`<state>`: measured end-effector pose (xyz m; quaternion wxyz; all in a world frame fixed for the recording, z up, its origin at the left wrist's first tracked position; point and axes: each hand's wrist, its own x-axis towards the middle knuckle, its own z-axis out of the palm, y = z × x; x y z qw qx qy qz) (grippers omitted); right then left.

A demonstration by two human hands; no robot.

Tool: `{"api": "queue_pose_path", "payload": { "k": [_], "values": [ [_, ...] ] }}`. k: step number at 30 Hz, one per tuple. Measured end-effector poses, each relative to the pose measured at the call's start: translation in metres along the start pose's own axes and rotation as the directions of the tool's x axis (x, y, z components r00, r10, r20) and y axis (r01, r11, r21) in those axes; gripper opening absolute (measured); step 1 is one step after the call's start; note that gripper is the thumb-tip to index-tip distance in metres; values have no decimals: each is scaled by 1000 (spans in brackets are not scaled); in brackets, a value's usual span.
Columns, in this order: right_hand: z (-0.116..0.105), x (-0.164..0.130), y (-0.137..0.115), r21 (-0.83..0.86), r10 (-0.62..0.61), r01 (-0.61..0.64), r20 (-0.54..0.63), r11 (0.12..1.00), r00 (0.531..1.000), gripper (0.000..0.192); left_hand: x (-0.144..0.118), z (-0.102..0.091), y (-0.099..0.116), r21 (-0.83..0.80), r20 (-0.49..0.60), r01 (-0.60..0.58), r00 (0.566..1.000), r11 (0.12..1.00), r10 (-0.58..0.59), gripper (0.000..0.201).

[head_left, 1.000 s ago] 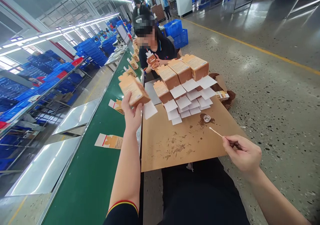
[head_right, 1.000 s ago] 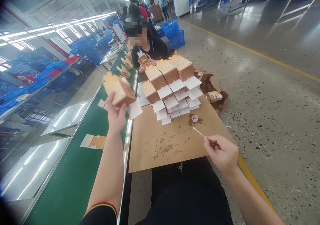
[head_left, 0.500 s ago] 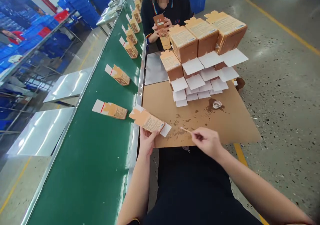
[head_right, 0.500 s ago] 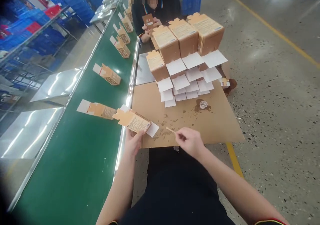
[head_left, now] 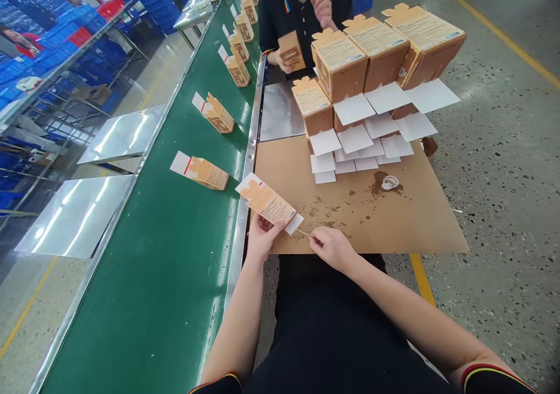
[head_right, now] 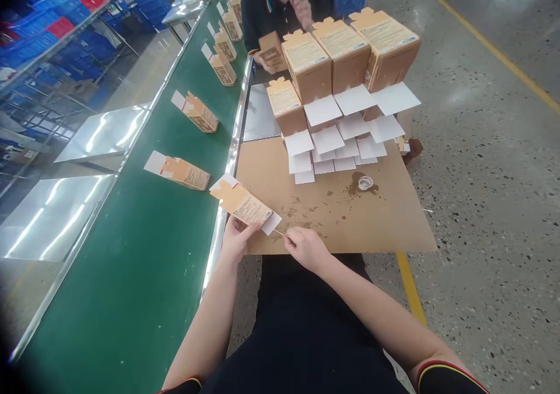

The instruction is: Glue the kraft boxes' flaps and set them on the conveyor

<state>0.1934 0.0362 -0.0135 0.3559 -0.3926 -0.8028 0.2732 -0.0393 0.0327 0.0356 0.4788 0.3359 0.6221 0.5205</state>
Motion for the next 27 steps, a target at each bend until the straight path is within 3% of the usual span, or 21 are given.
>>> {"api": "queue_pose_path", "payload": {
  "k": [6,11,17,25,27],
  "values": [
    [-19,2,9,18,78,-77,-124,997,989,29,-3,2,-13,45,-32,-81,996,996,82,77],
    [-41,-7,8,55,135,-125,-271,991,953,25,-10,2,-24,260,-64,-195,974,946,218,69],
    [-58,-18,0,74,150,-132,-353,988,923,24,-17,-1,-31,451,-55,-231,957,862,285,54],
    [-66,-24,-8,66,171,-158,-362,985,916,29,-18,7,-31,460,-38,-253,952,851,303,55],
    [-67,-23,-8,79,167,-149,-361,986,918,29,-15,1,-31,423,-41,-245,957,872,289,56]
  ]
}}
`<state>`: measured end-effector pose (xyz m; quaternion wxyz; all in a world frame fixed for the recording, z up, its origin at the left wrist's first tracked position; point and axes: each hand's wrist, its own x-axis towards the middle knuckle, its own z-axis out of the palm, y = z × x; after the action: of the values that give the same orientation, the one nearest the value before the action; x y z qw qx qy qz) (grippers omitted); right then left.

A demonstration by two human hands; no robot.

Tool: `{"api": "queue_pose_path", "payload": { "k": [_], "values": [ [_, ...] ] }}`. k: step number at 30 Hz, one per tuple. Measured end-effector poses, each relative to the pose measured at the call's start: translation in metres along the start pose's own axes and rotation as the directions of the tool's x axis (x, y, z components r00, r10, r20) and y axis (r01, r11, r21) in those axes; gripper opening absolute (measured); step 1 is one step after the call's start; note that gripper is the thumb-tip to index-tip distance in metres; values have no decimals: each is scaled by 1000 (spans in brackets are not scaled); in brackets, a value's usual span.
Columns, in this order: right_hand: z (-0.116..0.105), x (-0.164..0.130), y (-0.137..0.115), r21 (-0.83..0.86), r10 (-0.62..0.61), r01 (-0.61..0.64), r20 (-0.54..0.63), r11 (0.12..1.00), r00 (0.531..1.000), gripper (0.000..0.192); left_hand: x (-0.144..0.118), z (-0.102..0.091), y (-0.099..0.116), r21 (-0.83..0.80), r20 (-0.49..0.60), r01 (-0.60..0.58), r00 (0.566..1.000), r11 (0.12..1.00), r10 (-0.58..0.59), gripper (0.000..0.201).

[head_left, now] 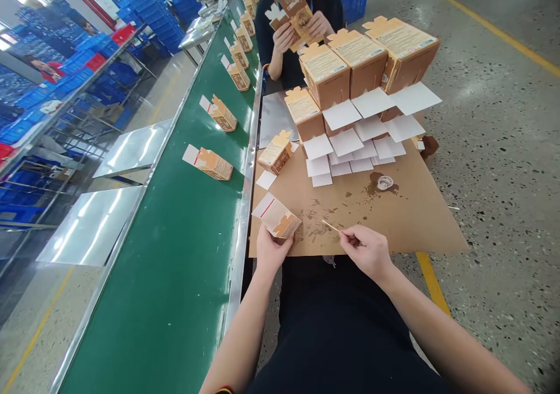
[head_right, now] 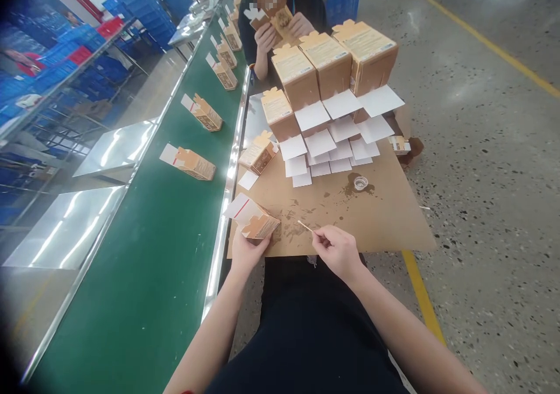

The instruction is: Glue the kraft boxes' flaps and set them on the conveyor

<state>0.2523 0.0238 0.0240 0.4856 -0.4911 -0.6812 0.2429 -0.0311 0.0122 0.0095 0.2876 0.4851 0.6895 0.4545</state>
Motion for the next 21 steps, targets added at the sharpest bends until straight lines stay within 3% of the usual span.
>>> {"api": "queue_pose_path", "payload": {
  "k": [2,4,7,10,13,21],
  "values": [
    [-2,2,0,10,-4,4,-9,1000,1000,28,7,-20,-8,-47,-60,36,997,998,-39,59],
    [-5,5,1,11,-6,6,-30,1000,1000,28,19,-57,-20,-39,-211,72,974,997,-79,65],
    [-11,11,4,17,-13,15,-75,1000,997,27,40,-126,-41,18,-460,120,883,993,-98,80],
    [-14,16,8,16,-19,21,-105,1000,994,29,56,-173,-58,30,-534,222,828,975,-172,87],
    [-18,19,14,-18,-18,16,-121,1000,993,31,63,-184,-67,76,-510,315,827,946,-235,82],
    [-29,26,22,-82,-49,39,-124,996,991,28,81,-173,-66,182,-486,348,845,920,-223,71]
  ]
}}
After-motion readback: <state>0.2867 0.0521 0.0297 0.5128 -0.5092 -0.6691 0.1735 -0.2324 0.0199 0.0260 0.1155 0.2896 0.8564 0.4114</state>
